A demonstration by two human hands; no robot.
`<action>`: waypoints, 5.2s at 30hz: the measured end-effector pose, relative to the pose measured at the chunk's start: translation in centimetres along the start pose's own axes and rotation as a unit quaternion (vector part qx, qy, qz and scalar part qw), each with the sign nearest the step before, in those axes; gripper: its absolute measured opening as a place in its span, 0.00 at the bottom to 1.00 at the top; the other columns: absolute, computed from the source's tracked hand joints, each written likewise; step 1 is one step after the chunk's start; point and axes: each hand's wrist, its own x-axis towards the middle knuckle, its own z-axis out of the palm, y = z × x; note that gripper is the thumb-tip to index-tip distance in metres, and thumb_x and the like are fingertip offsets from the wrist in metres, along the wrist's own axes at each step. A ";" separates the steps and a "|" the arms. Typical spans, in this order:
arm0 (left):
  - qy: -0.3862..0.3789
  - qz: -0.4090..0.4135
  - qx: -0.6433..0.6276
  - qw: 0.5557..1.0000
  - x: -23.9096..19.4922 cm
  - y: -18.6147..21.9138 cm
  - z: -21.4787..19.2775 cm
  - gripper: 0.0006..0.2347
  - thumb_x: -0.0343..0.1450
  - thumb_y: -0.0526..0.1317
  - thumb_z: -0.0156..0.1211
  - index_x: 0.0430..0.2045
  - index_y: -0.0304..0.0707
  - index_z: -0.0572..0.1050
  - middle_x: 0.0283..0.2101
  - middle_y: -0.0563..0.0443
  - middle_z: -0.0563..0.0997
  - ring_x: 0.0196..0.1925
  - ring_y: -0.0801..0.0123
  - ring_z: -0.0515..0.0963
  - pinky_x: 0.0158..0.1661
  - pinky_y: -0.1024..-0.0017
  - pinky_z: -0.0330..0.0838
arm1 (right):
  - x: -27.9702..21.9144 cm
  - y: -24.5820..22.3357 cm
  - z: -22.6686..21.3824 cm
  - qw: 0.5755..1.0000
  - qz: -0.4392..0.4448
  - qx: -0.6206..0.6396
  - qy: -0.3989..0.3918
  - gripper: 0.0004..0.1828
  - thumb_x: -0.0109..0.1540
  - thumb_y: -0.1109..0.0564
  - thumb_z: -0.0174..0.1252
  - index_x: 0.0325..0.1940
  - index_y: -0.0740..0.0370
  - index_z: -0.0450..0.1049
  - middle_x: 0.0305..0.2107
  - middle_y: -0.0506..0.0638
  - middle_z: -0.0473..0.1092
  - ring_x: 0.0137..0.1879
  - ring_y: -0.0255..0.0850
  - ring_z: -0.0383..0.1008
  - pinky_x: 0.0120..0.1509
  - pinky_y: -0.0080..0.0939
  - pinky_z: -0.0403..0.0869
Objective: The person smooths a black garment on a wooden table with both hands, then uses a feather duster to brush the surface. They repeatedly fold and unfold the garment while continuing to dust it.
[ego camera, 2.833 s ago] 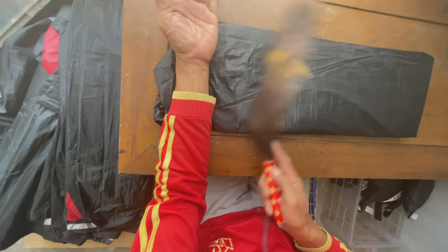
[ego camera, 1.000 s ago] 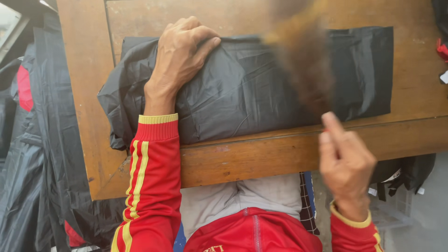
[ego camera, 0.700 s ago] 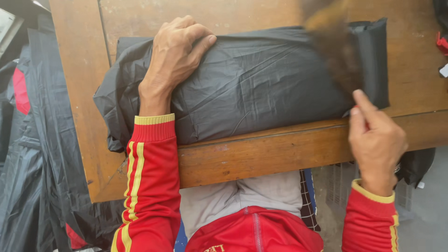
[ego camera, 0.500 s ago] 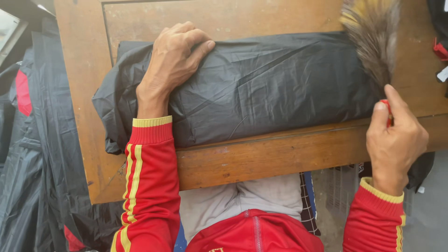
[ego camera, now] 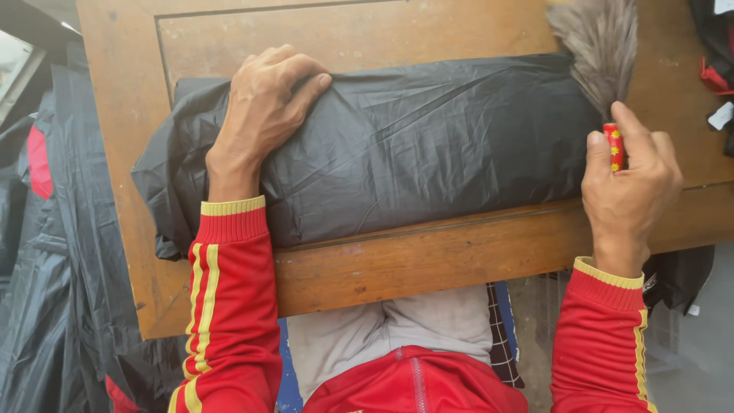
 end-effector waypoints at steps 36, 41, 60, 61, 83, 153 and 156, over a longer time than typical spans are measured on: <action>-0.014 -0.125 0.120 0.985 1.8 14.2 9.2 0.30 0.74 0.60 0.46 0.65 0.39 0.54 0.69 0.42 0.58 0.73 0.58 0.54 0.72 0.56 0.44 | 7.0 -12.6 8.1 0.928 -0.267 0.154 -0.211 0.26 0.71 0.48 0.40 0.73 0.52 0.51 0.69 0.52 0.50 0.74 0.48 0.50 0.73 0.60 0.50; -0.025 -0.158 0.128 0.979 1.4 13.2 9.4 0.33 0.73 0.64 0.45 0.67 0.42 0.51 0.72 0.49 0.53 0.76 0.61 0.48 0.75 0.60 0.43 | 7.1 -12.9 8.5 0.936 -0.265 0.114 -0.202 0.27 0.69 0.46 0.39 0.73 0.54 0.55 0.68 0.55 0.53 0.71 0.50 0.55 0.72 0.57 0.51; -0.027 -0.241 0.231 0.942 -3.1 4.7 3.0 0.26 0.79 0.57 0.42 0.68 0.45 0.50 0.70 0.39 0.48 0.74 0.52 0.49 0.70 0.56 0.50 | 7.7 -13.8 8.2 0.945 -0.222 0.153 -0.188 0.26 0.70 0.46 0.44 0.67 0.62 0.64 0.65 0.58 0.58 0.70 0.53 0.58 0.68 0.60 0.53; -0.023 -0.235 0.246 0.940 -3.1 4.7 2.9 0.25 0.80 0.57 0.43 0.68 0.47 0.52 0.70 0.38 0.48 0.73 0.50 0.49 0.70 0.56 0.51 | 7.8 -14.2 8.1 0.950 -0.202 0.154 -0.181 0.26 0.71 0.46 0.43 0.66 0.65 0.64 0.64 0.60 0.59 0.69 0.55 0.58 0.69 0.64 0.52; -0.057 -0.228 0.225 0.946 -2.6 4.7 2.1 0.25 0.79 0.52 0.52 0.68 0.41 0.57 0.68 0.32 0.47 0.72 0.44 0.49 0.68 0.51 0.50 | 10.3 -9.7 9.2 0.921 -0.176 0.236 -0.254 0.39 0.70 0.36 0.30 0.72 0.72 0.43 0.68 0.66 0.49 0.75 0.58 0.48 0.78 0.56 0.48; -0.082 -0.212 0.233 0.946 -2.2 4.5 1.0 0.28 0.81 0.52 0.55 0.66 0.27 0.56 0.66 0.25 0.47 0.70 0.38 0.49 0.67 0.47 0.51 | 9.8 -5.1 5.1 0.968 0.002 -0.012 -0.249 0.37 0.74 0.45 0.41 0.70 0.86 0.48 0.65 0.80 0.42 0.70 0.71 0.37 0.67 0.76 0.36; -0.077 -0.183 0.206 0.958 -1.8 3.9 0.2 0.27 0.79 0.51 0.56 0.63 0.22 0.61 0.64 0.22 0.52 0.68 0.36 0.51 0.65 0.46 0.48 | 10.8 -6.4 5.3 0.976 -0.096 0.042 -0.192 0.30 0.71 0.61 0.54 0.68 0.91 0.57 0.62 0.83 0.50 0.67 0.75 0.42 0.66 0.77 0.38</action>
